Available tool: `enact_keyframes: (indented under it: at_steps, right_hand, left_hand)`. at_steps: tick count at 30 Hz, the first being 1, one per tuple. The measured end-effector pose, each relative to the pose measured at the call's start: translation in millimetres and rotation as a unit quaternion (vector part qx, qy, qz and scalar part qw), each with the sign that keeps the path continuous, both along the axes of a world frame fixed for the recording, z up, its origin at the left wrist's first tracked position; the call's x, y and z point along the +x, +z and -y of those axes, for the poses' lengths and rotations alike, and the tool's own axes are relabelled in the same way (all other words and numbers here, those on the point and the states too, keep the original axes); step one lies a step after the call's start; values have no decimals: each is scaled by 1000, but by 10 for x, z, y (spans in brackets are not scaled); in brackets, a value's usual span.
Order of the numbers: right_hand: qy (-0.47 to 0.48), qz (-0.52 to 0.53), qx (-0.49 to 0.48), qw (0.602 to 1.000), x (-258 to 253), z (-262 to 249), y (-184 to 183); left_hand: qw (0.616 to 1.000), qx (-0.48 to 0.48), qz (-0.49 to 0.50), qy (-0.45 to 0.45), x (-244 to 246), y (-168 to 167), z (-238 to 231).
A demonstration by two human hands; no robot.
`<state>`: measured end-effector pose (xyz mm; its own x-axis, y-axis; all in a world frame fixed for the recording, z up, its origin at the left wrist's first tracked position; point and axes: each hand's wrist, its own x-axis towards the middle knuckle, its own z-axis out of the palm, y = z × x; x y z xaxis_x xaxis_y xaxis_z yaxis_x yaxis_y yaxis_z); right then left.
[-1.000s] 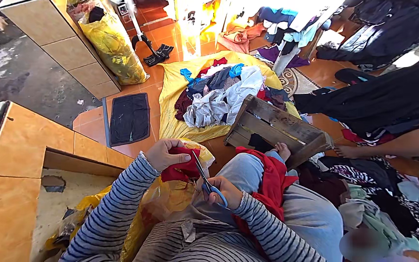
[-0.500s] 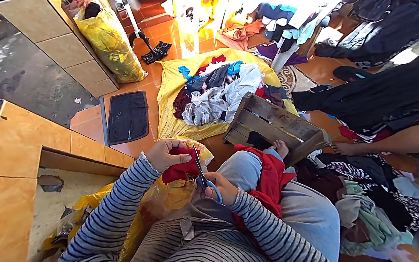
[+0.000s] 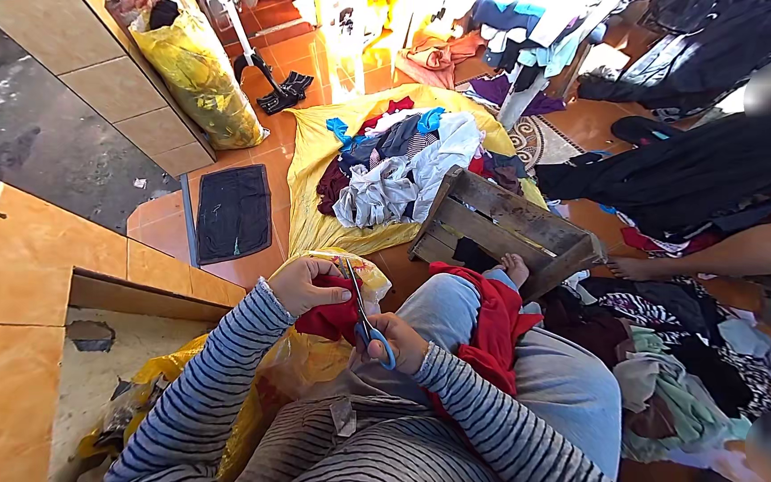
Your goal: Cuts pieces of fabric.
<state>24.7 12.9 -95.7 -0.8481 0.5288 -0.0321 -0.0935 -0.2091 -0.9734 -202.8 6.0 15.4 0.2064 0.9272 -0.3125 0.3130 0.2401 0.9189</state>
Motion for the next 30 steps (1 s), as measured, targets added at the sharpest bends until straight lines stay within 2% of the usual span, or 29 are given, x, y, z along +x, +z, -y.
enact_keyframes:
  at_steps: [3,6,10,12,14,17,20,23,24,28,30]
  right_hand:
    - [-2,-2,-42,999,-1,36,-34]
    - [34,-23,-25,999,16,40,-89]
    - [-50,-41,-47,997,157,77,-172]
    - [-92,-29,-37,995,344,72,-193]
    - [-121,-17,-26,992,551,80,-207]
    - [-150,-20,-16,988,811,143,-224]
    - [-186,-17,-12,982,977,236,-192]
    - [-221,-17,-7,975,1151,353,-201]
    - [-229,-21,-4,973,1219,399,-218]
    - [-274,-41,4,961,1522,592,-357]
    - [-302,-46,-11,952,1653,682,-389]
  left_hand:
    - [1000,-9,-4,0,-25,3,11]
    - [1000,-9,-9,-4,-50,4,15]
    - [999,31,27,24,-127,26,-52]
    - [998,26,53,-5,-184,110,-228]
    - [997,26,17,-72,-193,233,-545]
    - [980,7,-127,-154,52,439,-1216]
    - [962,14,-245,-119,469,507,-2128]
    - [967,157,-201,18,830,406,-3019]
    - [968,173,-176,41,972,456,-3180]
    - [961,210,-172,62,1588,559,-3415]
    - [975,210,-64,43,1893,709,-3226]
